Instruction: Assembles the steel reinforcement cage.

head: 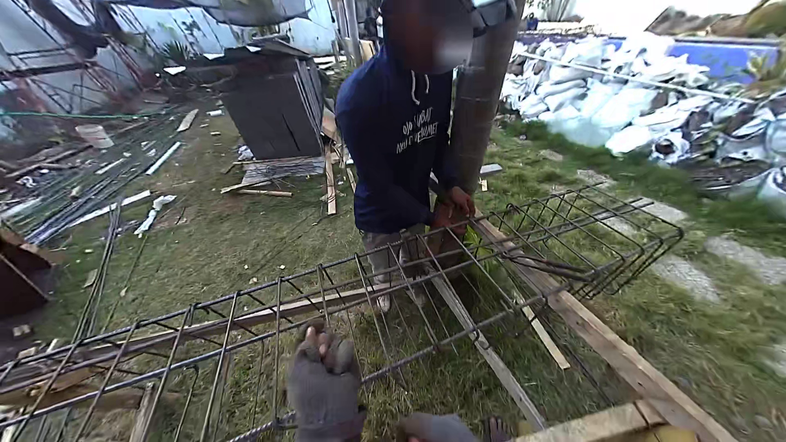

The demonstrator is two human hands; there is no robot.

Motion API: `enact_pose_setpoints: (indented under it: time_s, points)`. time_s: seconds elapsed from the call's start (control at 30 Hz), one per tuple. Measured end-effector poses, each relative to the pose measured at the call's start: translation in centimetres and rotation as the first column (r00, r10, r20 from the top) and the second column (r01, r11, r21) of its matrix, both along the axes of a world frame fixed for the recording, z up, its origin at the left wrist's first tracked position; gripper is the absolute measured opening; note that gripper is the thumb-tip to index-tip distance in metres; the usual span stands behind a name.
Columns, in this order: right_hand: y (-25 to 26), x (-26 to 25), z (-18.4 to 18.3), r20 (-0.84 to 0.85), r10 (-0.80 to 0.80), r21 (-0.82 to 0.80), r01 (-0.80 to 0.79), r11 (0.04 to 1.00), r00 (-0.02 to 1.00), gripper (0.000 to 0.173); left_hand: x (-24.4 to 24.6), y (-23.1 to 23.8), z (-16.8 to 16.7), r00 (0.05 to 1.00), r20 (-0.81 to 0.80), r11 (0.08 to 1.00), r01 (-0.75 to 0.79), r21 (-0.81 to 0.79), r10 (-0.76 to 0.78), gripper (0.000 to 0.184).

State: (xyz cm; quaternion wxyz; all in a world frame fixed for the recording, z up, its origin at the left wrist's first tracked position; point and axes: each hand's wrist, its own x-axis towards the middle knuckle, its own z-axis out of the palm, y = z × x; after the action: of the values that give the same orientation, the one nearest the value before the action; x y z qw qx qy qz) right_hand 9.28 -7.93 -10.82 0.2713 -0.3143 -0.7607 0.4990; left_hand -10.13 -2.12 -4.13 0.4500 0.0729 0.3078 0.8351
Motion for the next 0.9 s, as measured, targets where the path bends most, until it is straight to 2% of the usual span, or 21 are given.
enact_pose_setpoints:
  time_s: [0.07, 0.17, 0.23, 0.4, 0.47, 0.57, 0.63, 0.7, 0.77, 0.83, 0.9]
  points:
    - [1.4, 2.0, -0.1, 0.128, 0.032, -0.137, -0.014, 0.99, 0.991, 0.031, 2.3, 0.3, -1.6, 0.987, -0.161, 1.0, -0.004, -0.027, -0.001, 0.031]
    - [3.5, 4.6, 0.2, 0.139, -0.03, -0.287, 0.069, 0.955, 0.99, 0.038, 6.1, 0.0, -3.5, 0.962, -0.261, 0.996, 0.062, -0.063, -0.077, 0.021]
    - [4.9, 5.7, 1.3, 0.142, -0.098, -0.224, 0.128, 0.966, 0.985, 0.039, 8.7, 0.2, -4.4, 0.957, -0.26, 0.989, 0.108, -0.104, -0.132, 0.019]
    - [8.0, 8.0, 3.0, 0.221, -0.199, 0.11, 0.179, 0.978, 0.955, 0.034, 13.4, 1.7, -4.0, 0.928, -0.304, 0.966, 0.155, -0.209, -0.214, 0.023]
    - [8.3, 9.5, 3.0, 0.248, -0.179, 0.2, 0.131, 0.971, 0.952, 0.034, 14.4, 1.9, -4.1, 0.94, -0.233, 0.953, 0.194, -0.231, -0.248, 0.024]
    - [8.1, 10.9, 2.7, 0.321, -0.158, 0.199, 0.097, 0.975, 0.934, 0.036, 15.5, 2.1, -4.7, 0.966, 0.069, 0.923, 0.257, -0.286, -0.247, 0.022]
    - [8.2, 11.3, 2.2, 0.352, -0.219, 0.239, 0.139, 0.961, 0.91, 0.037, 15.7, 2.4, -5.3, 0.955, 0.112, 0.91, 0.296, -0.292, -0.275, 0.023]
    - [9.1, 12.0, 1.6, 0.322, -0.36, 0.36, 0.238, 0.902, 0.875, 0.037, 14.9, 2.9, -5.7, 0.92, -0.037, 0.884, 0.364, -0.293, -0.391, 0.027]
    - [11.2, 13.9, 1.4, 0.208, -0.518, 0.532, 0.349, 0.772, 0.83, 0.036, 13.5, 3.5, -5.8, 0.837, -0.242, 0.853, 0.405, -0.329, -0.491, 0.031]
    - [13.8, 16.5, 2.7, 0.101, -0.612, 0.641, 0.42, 0.643, 0.784, 0.036, 12.2, 3.9, -6.3, 0.725, -0.452, 0.841, 0.341, -0.42, -0.52, 0.032]
    - [15.8, 19.6, 3.9, 0.085, -0.668, 0.702, 0.431, 0.567, 0.74, 0.039, 11.6, 4.0, -7.6, 0.578, -0.601, 0.822, 0.254, -0.509, -0.551, 0.029]
